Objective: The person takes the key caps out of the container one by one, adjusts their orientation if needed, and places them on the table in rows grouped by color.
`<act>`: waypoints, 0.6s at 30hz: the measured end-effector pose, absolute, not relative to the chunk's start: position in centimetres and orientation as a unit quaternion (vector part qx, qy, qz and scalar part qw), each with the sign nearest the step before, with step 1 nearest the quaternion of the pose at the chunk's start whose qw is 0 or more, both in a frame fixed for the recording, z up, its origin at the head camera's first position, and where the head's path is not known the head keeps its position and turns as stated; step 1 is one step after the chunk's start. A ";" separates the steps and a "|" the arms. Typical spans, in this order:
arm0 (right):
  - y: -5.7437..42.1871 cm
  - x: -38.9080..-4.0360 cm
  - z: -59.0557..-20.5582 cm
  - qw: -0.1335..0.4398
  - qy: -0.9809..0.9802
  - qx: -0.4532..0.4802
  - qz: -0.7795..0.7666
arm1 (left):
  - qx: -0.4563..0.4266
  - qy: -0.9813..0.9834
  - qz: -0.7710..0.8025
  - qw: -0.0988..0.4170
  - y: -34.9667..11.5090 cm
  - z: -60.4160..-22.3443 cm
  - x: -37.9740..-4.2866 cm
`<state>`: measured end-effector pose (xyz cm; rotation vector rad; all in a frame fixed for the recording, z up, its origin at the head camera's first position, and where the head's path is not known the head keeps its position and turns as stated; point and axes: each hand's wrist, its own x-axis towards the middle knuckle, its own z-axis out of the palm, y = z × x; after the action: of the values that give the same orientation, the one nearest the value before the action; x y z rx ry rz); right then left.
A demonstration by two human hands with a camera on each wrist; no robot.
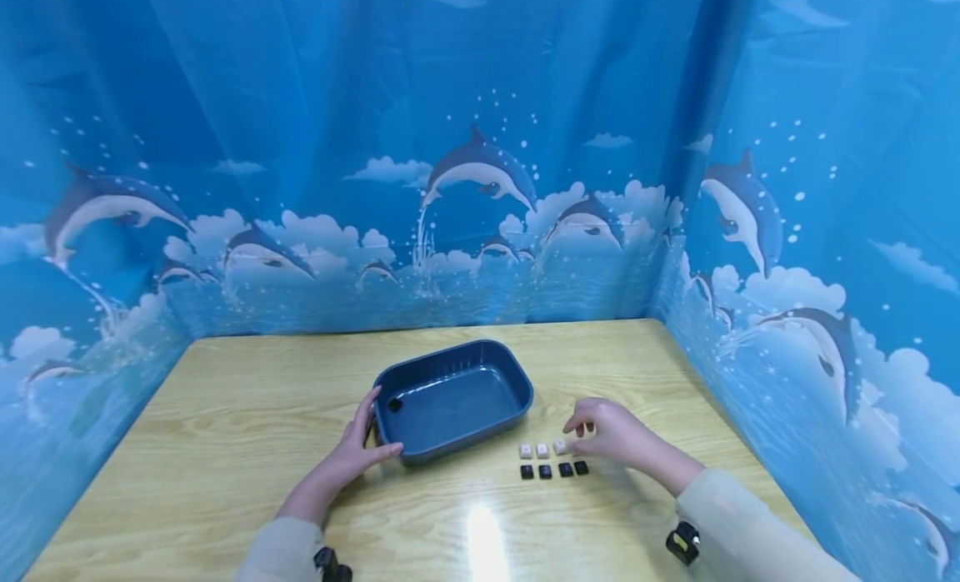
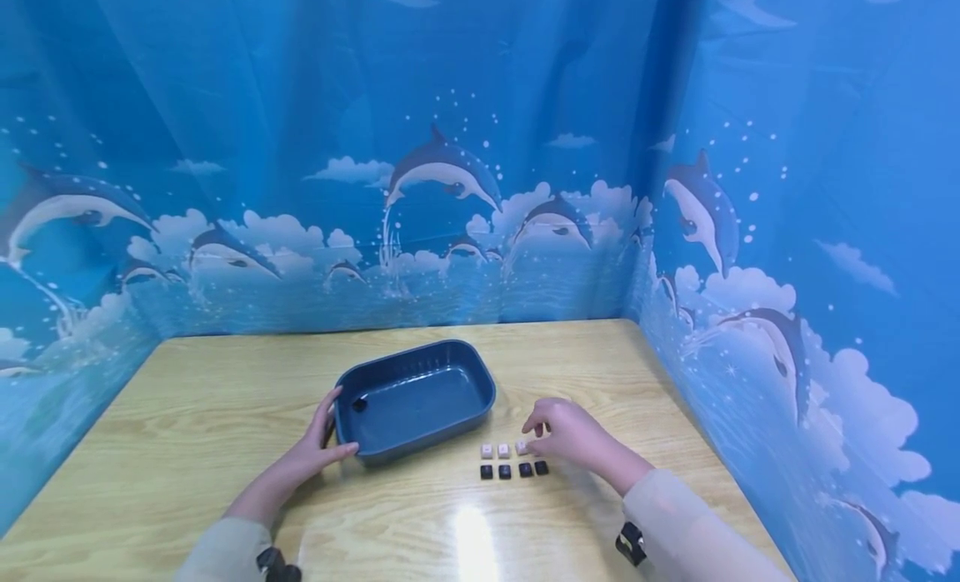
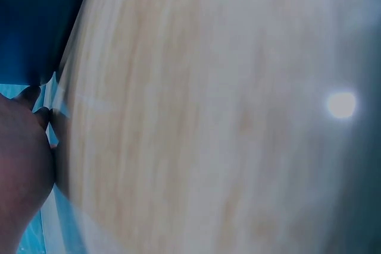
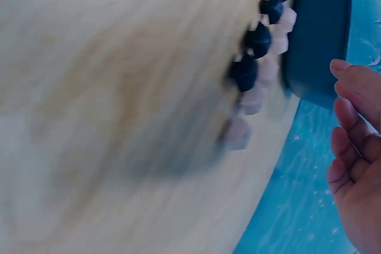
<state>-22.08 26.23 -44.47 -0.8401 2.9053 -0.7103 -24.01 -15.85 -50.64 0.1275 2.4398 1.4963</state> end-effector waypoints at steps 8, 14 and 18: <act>23.8 -23.6 -42.5 0.022 0.931 -0.294 -0.214 | 0.051 0.841 0.522 0.134 -16.0 -50.8 -24.1; 21.6 -24.9 -41.6 0.032 0.924 -0.312 -0.217 | 0.057 0.835 0.531 0.132 -16.1 -50.7 -24.0; 20.0 -25.7 -41.1 0.048 0.924 -0.310 -0.218 | 0.059 0.834 0.533 0.130 -16.1 -50.8 -24.0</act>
<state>-25.66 20.03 -41.09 -0.9465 2.8166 -0.6660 -23.98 -16.09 -50.75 0.1711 2.4230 1.5481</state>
